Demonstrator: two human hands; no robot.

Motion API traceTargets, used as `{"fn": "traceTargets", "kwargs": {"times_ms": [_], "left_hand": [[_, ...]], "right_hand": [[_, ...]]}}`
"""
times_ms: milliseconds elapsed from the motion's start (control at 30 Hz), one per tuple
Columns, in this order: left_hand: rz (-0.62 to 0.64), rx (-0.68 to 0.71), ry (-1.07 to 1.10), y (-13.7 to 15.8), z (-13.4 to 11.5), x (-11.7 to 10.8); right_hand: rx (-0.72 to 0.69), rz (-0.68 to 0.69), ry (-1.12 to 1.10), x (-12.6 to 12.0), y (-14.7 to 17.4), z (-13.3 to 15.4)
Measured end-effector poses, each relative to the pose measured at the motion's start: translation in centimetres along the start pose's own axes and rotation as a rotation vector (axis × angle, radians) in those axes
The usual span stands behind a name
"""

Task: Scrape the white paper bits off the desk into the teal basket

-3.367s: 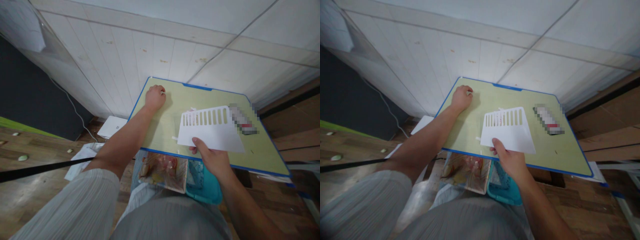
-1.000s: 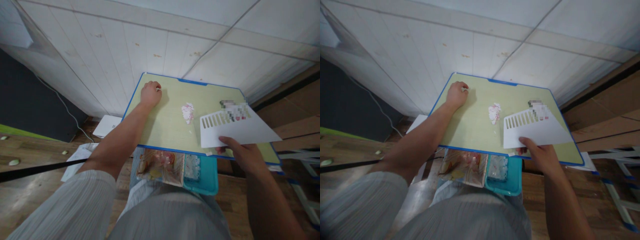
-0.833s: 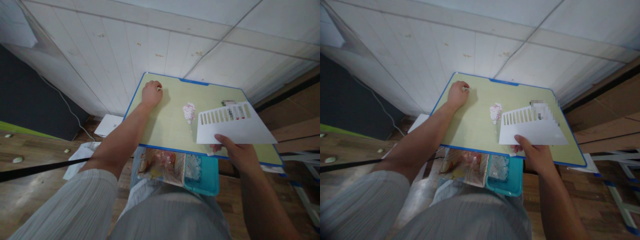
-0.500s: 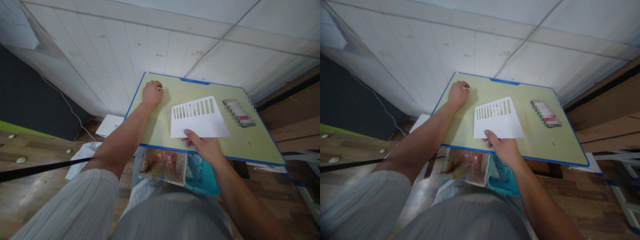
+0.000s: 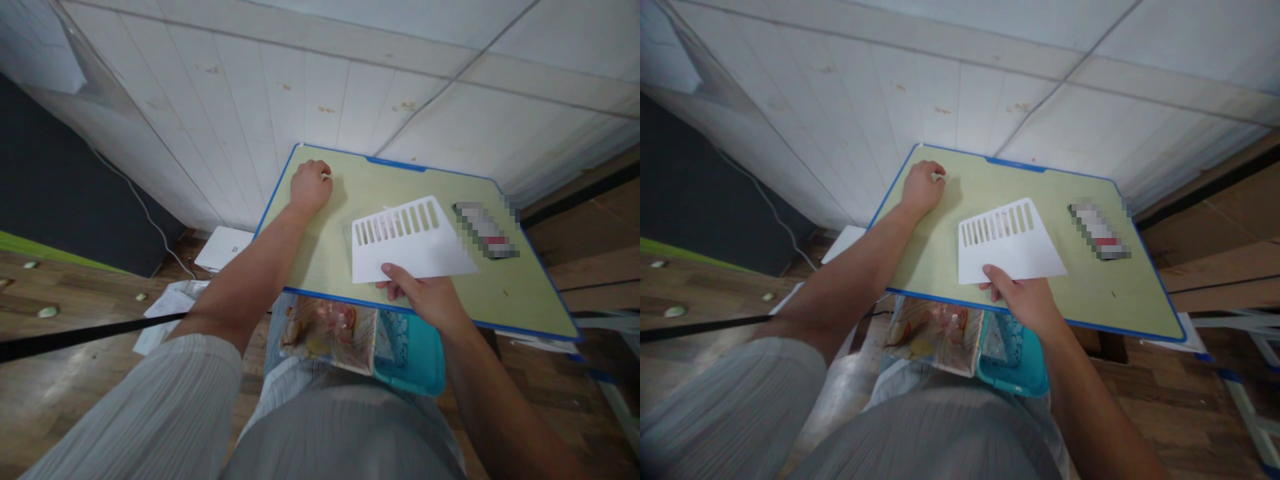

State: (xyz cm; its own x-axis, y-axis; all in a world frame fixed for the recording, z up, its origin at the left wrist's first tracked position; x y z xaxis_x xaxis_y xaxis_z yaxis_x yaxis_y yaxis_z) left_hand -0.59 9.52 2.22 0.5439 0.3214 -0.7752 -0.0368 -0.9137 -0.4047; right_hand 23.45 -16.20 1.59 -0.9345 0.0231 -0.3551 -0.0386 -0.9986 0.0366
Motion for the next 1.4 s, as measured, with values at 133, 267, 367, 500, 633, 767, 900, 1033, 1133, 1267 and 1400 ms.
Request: {"fn": "traceTargets", "kwargs": {"times_ms": [133,267,367,500,633,767,900,1033,1133,1267,1400], "left_hand": [[-0.004,-0.002,0.002,0.0,0.1,-0.1],[0.006,-0.010,-0.008,0.0,0.1,0.0],[0.014,-0.013,-0.012,0.0,0.0,-0.1],[0.021,-0.008,-0.015,0.1,-0.2,-0.1],[-0.004,-0.002,-0.008,-0.1,0.1,0.0],[-0.019,0.019,0.020,-0.4,0.5,0.2],[-0.024,0.023,0.044,-0.7,0.9,0.4],[-0.050,0.033,0.035,-0.8,1.1,0.1],[-0.056,0.033,0.022,-0.8,1.1,0.0],[-0.086,0.032,0.020,-0.6,1.0,-0.1],[-0.085,0.034,0.013,-0.4,0.8,-0.1]], "right_hand": [[0.007,0.048,-0.027,0.6,0.3,0.3],[0.008,-0.008,-0.086,0.7,0.1,0.0],[-0.008,0.079,-0.098,1.6,0.3,0.0],[-0.023,0.089,-0.056,1.4,0.7,0.4],[-0.044,0.053,-0.030,0.3,0.9,1.1],[-0.060,-0.104,-0.065,-4.6,1.8,0.9],[-0.075,-0.361,-0.022,-11.2,4.7,-0.8],[-0.005,-0.425,0.001,-13.6,7.2,-3.5],[0.052,-0.412,-0.044,-14.1,7.9,-5.0],[0.029,-0.367,-0.063,-13.7,6.7,-4.6],[-0.011,-0.417,-0.109,-11.5,3.6,-3.4]]}}
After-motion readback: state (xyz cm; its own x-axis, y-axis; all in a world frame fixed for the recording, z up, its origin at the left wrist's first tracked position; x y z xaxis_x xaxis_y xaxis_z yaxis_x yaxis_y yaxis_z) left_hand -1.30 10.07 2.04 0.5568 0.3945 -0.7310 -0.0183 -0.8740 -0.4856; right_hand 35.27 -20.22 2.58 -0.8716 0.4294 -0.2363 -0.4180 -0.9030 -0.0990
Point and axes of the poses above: each hand's wrist, its own y-axis away from the middle knuckle, its own x-axis out of the palm, z = x × y, the point moved 10 cm from there along -y, towards the middle knuckle, and after that the axes turned 5 degrees about -y, right-handed, at the moved point
